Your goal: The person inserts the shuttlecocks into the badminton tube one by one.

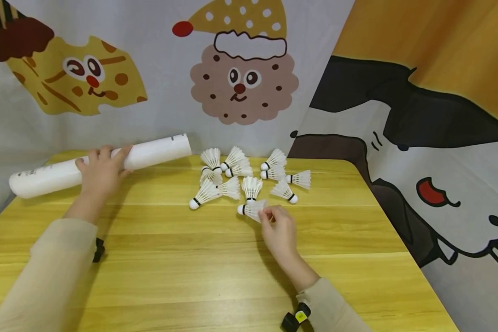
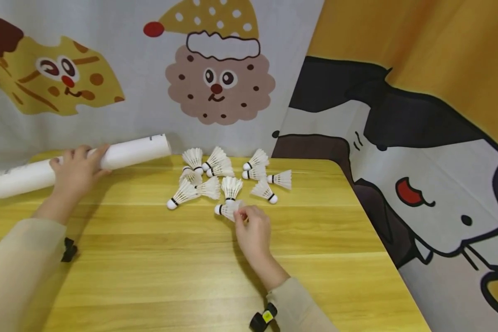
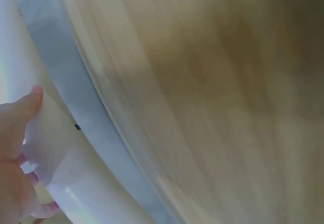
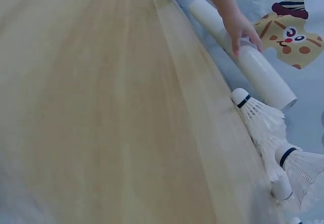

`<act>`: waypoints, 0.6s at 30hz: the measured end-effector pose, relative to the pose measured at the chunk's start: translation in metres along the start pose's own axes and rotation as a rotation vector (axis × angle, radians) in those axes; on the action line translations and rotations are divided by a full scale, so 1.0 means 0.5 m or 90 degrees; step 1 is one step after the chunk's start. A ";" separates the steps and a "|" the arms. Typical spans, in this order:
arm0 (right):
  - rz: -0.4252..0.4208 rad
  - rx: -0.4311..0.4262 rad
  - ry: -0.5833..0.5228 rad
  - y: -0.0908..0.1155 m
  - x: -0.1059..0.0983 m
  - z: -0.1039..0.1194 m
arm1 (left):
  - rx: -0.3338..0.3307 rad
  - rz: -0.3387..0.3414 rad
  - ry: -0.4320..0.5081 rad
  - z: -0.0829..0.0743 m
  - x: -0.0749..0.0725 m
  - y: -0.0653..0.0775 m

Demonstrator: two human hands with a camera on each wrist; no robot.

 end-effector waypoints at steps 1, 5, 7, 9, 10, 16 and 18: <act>-0.003 -0.005 -0.001 -0.002 -0.003 0.002 | 0.008 -0.005 -0.002 -0.004 -0.002 0.002; -0.023 -0.028 -0.002 -0.010 -0.015 0.006 | 0.045 -0.034 -0.007 -0.023 -0.010 0.009; -0.031 -0.035 0.001 -0.015 -0.021 0.007 | 0.058 -0.050 -0.004 -0.033 -0.015 0.013; -0.038 -0.040 0.007 -0.021 -0.029 0.008 | 0.066 -0.062 -0.001 -0.044 -0.022 0.018; -0.039 -0.039 0.007 -0.023 -0.034 0.010 | 0.070 -0.068 0.000 -0.050 -0.026 0.021; -0.064 -0.037 -0.006 -0.042 -0.064 0.017 | 0.097 -0.120 0.014 -0.086 -0.051 0.043; -0.069 -0.031 -0.012 -0.047 -0.074 0.018 | 0.108 -0.139 0.017 -0.097 -0.058 0.052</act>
Point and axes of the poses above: each hand's wrist, its own y-axis away from the middle knuckle, its own x-axis out of the palm, z = x × y, the point moved 4 cm from there along -y, towards the middle knuckle, and after that the axes turned 1 degree about -x, right-handed, at the moved point
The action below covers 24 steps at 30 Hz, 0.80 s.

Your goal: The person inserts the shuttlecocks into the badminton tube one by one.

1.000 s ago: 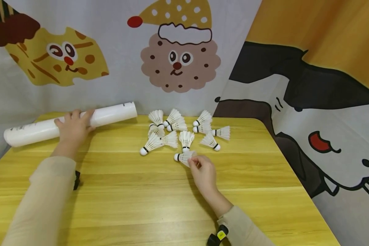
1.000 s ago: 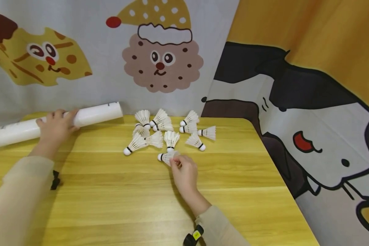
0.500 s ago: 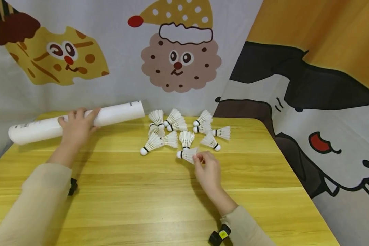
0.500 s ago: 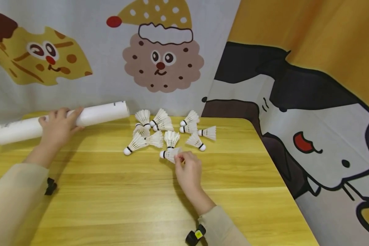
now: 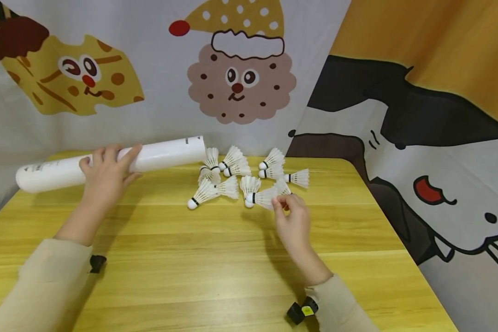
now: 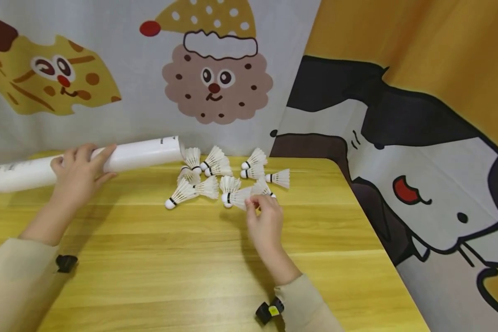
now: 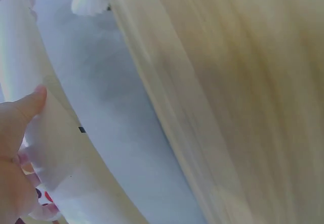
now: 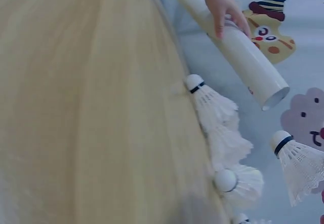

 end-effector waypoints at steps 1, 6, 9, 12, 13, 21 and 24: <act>-0.001 0.004 -0.005 -0.002 -0.004 0.000 | 0.007 -0.012 0.001 -0.006 -0.004 0.003; -0.015 0.015 -0.011 -0.015 -0.027 0.005 | 0.041 -0.059 0.007 -0.026 -0.021 0.019; -0.037 0.006 -0.013 -0.023 -0.042 0.010 | 0.063 -0.089 0.014 -0.040 -0.032 0.027; -0.053 -0.002 -0.018 -0.028 -0.055 0.014 | 0.077 -0.108 0.019 -0.056 -0.044 0.035; -0.056 -0.005 -0.022 -0.030 -0.059 0.015 | 0.083 -0.113 0.022 -0.062 -0.047 0.037; -0.093 -0.041 -0.068 -0.040 -0.085 0.033 | 0.096 -0.124 0.031 -0.095 -0.065 0.056; -0.109 -0.061 -0.084 -0.046 -0.094 0.038 | 0.093 -0.125 0.036 -0.105 -0.068 0.065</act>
Point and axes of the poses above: each hand's wrist, its own y-axis away from the middle knuckle, its own x-axis out of the palm, z = x × y, the point moved 4 cm from there along -y, towards the middle knuckle, and after that the axes turned 1 degree about -x, right-handed, at the moved point
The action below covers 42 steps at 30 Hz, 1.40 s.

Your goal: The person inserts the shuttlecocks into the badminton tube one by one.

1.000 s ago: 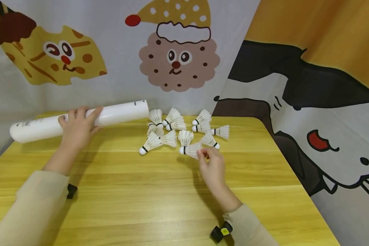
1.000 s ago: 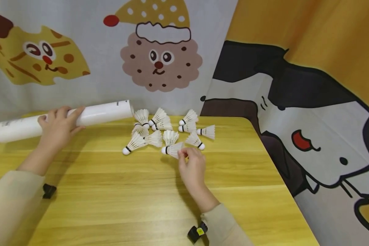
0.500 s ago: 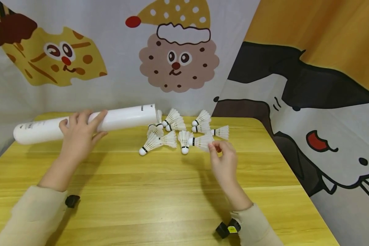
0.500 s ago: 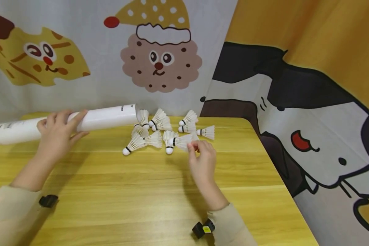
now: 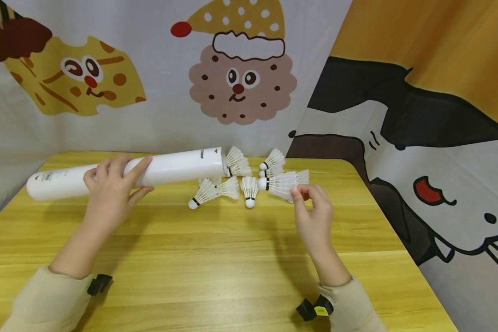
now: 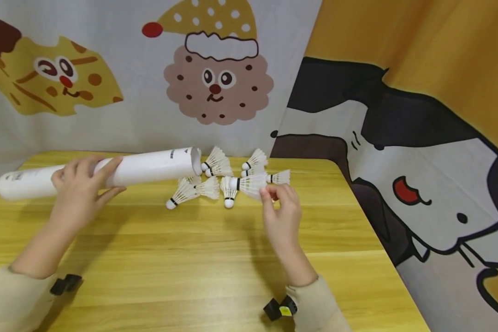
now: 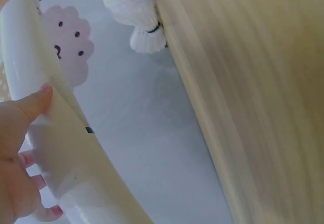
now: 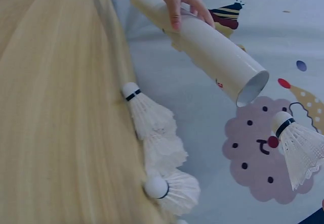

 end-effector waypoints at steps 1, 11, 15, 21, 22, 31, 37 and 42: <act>-0.005 -0.006 -0.006 -0.002 -0.003 0.002 | -0.001 0.002 0.004 -0.004 -0.001 0.002; -0.025 -0.052 -0.030 -0.022 -0.017 0.015 | 0.023 -0.004 0.037 -0.049 -0.013 0.023; -0.023 -0.065 -0.053 -0.028 -0.014 0.020 | 0.028 -0.005 0.053 -0.067 -0.015 0.034; -0.020 -0.085 -0.073 -0.035 -0.007 0.021 | 0.040 -0.025 0.060 -0.089 -0.019 0.042; -0.018 -0.089 -0.076 -0.036 -0.006 0.022 | 0.042 -0.027 0.060 -0.091 -0.020 0.043; 0.014 -0.131 -0.112 -0.040 0.013 0.038 | 0.033 -0.037 0.072 -0.107 -0.030 0.055; 0.038 -0.155 -0.132 -0.035 0.028 0.043 | 0.036 -0.055 0.082 -0.115 -0.034 0.061; 0.048 -0.150 -0.145 -0.031 0.037 0.046 | 0.034 -0.064 0.085 -0.117 -0.036 0.062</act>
Point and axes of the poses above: each hand's wrist, its own y-axis away from the middle knuckle, its own x-axis out of the palm, z = x × y, the point moved 4 cm from there along -y, towards the middle knuckle, and after that the axes turned 1 degree about -x, right-handed, at the moved point
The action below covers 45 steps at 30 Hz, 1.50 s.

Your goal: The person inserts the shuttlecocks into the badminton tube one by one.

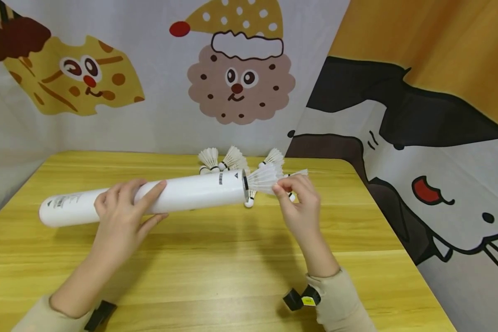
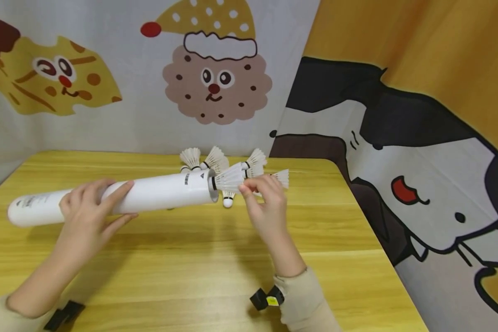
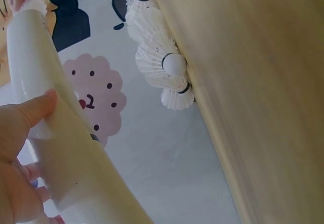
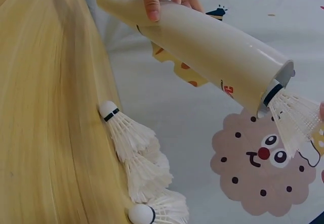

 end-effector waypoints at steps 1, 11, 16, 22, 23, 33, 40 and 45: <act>0.002 0.002 -0.002 0.001 0.002 0.000 | 0.000 -0.002 0.001 0.000 0.000 0.000; 0.035 -0.003 -0.026 0.012 0.031 0.012 | -0.006 0.010 0.008 -0.008 0.001 -0.001; 0.042 0.001 -0.045 0.011 0.044 0.015 | -0.008 0.011 0.009 -0.008 0.000 -0.001; 0.060 0.025 -0.073 0.009 0.056 0.016 | -0.004 0.011 0.012 -0.008 0.002 -0.002; 0.066 0.035 -0.075 0.010 0.057 0.016 | -0.004 0.014 0.012 -0.008 0.002 -0.002; 0.110 0.095 -0.096 0.009 0.075 0.007 | -0.013 0.027 0.008 -0.009 0.005 0.002; 0.142 0.180 -0.148 -0.009 0.074 0.042 | -0.010 0.027 0.012 -0.008 0.006 0.002; 0.165 0.220 -0.182 -0.010 0.080 0.045 | -0.009 0.024 0.015 -0.008 0.006 0.002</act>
Point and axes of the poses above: each hand's wrist, its own y-axis away from the middle knuckle, its own x-axis out of the palm, z = x × y, the point moved 4 cm from there along -y, towards the middle knuckle, and after that the axes turned 1 degree about -x, right-handed, at the moved point
